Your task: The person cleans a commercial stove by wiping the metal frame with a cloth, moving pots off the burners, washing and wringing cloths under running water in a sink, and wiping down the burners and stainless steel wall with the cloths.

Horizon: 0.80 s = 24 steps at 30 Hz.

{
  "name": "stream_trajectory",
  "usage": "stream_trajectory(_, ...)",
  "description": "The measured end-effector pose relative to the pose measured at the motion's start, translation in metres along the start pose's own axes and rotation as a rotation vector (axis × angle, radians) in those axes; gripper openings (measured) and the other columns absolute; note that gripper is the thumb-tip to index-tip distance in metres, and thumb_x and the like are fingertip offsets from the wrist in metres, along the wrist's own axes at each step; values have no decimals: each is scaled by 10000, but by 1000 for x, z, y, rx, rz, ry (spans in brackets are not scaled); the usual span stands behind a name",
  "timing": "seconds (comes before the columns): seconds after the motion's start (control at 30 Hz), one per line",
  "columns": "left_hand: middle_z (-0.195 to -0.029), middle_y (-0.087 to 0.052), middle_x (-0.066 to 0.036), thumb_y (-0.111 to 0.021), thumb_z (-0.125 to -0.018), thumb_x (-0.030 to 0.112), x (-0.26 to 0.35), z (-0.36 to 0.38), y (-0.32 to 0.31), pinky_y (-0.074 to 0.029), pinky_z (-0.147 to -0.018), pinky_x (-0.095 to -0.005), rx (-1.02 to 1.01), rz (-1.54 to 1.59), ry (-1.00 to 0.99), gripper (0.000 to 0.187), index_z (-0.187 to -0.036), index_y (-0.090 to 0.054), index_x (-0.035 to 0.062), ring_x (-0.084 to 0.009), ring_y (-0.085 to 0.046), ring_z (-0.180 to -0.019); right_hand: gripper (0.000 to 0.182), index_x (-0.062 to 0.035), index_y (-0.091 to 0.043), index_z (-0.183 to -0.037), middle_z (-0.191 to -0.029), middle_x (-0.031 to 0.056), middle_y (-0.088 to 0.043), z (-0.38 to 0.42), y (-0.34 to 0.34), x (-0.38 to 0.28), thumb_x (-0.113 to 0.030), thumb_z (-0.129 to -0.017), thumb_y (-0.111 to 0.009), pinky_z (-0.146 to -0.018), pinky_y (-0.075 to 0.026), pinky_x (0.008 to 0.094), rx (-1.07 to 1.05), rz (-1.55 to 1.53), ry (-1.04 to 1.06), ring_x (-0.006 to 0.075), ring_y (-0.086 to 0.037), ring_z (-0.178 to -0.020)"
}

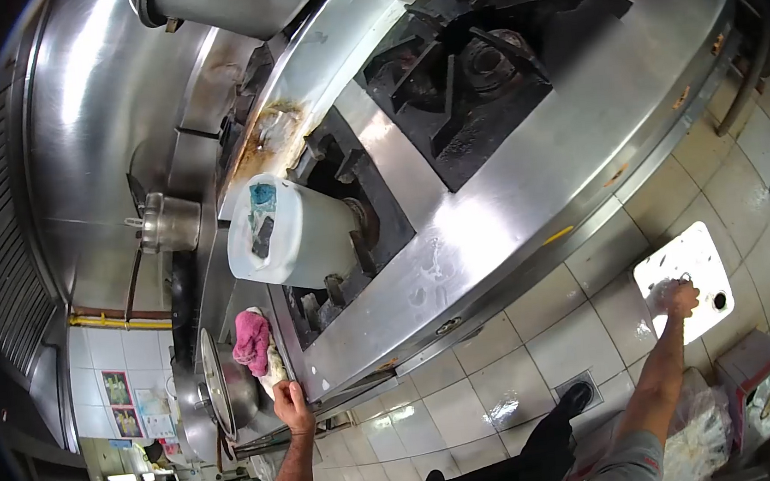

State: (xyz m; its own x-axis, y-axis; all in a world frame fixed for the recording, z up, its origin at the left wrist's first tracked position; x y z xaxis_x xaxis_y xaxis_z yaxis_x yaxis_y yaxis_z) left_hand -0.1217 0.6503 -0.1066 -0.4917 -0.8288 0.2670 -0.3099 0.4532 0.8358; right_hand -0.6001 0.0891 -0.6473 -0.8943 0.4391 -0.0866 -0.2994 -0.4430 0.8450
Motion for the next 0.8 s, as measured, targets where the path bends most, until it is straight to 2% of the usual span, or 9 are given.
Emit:
stream_trajectory(0.27,-531,-403,4,-610,-822,189,5,-4,-1,-320,-471,-272,-29,35,18,184,-780,-534,28,-97,-359,-490,333,37,-527,-1015,-914,194,-627,-93,-38,27,-231,-819,-561,-723,-496,399,240,-390,173,343,-621,-851)
stream_trajectory(0.33,-534,-400,-8,-607,-823,191,1,-5,-1,-323,-475,-282,-28,36,29,182,-784,-538,27,-114,-369,-492,326,30,-539,-968,-856,173,-622,-114,-70,26,-257,-816,-568,-685,-488,387,-101,-734,168,303,-611,-765)
stream_trajectory(0.37,-537,-401,-17,-606,-822,192,2,-6,-2,-328,-479,-286,-42,14,18,181,-783,-540,27,-128,-378,-496,306,20,-570,-907,-780,124,-601,-136,-102,9,-271,-819,-538,-639,-473,360,52,91,706,258,-570,-690)
stream_trajectory(0.43,-548,-409,-45,-604,-818,198,0,-5,-3,-345,-491,-312,-80,-20,7,176,-816,-547,32,-177,-416,-506,300,-3,-601,-815,-713,80,-583,-89,-59,2,-285,-833,-498,-625,-454,344,84,-844,1070,208,-542,-662)
stream_trajectory(0.53,-551,-423,-49,-606,-816,210,0,-6,-2,-355,-492,-331,-74,-27,10,192,-862,-546,34,-191,-435,-504,318,-31,-585,-679,-684,48,-560,-88,-118,17,-274,-845,-465,-608,-411,340,-375,-861,501,169,-510,-657)
stream_trajectory(0.57,-558,-437,-55,-608,-818,229,3,-7,-2,-366,-500,-350,-79,-72,-21,222,-904,-541,35,-208,-451,-509,271,-60,-571,-692,-654,19,-516,-80,-139,15,-258,-836,-455,-581,-392,337,-201,-630,819,151,-473,-623)
stream_trajectory(0.67,-572,-447,-61,-600,-832,249,2,-6,-3,-377,-515,-363,-102,-57,-5,247,-918,-531,28,-224,-449,-514,235,-85,-589,-864,-789,50,-553,-47,-182,62,-291,-799,-495,-633,-398,346,-468,-860,172,186,-469,-688)
stream_trajectory(0.7,-579,-454,-60,-595,-838,248,1,-7,-5,-378,-515,-357,-105,-54,1,251,-927,-524,24,-215,-453,-518,234,-97,-584,-870,-812,49,-551,-21,-171,35,-298,-759,-536,-654,-382,339,-457,-753,469,182,-464,-730)
stream_trajectory(0.8,-585,-481,-51,-584,-857,250,-8,-4,-9,-377,-508,-334,-134,-13,61,266,-952,-503,15,-182,-463,-518,192,-100,-588,-755,-698,30,-509,97,-128,-5,-284,-720,-546,-561,-364,315,-579,-864,276,157,-434,-626)
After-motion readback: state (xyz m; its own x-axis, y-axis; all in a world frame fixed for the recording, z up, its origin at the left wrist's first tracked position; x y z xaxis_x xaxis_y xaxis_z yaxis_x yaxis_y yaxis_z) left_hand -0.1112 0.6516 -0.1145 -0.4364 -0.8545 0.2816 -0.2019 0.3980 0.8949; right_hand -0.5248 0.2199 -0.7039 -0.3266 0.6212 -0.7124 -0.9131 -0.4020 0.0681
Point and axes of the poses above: each hand's wrist, its own z-axis away from the middle knuckle, its own y-axis out of the back of the hand, x = y × z, the point moved 9 cm from there along -z, towards the middle knuckle
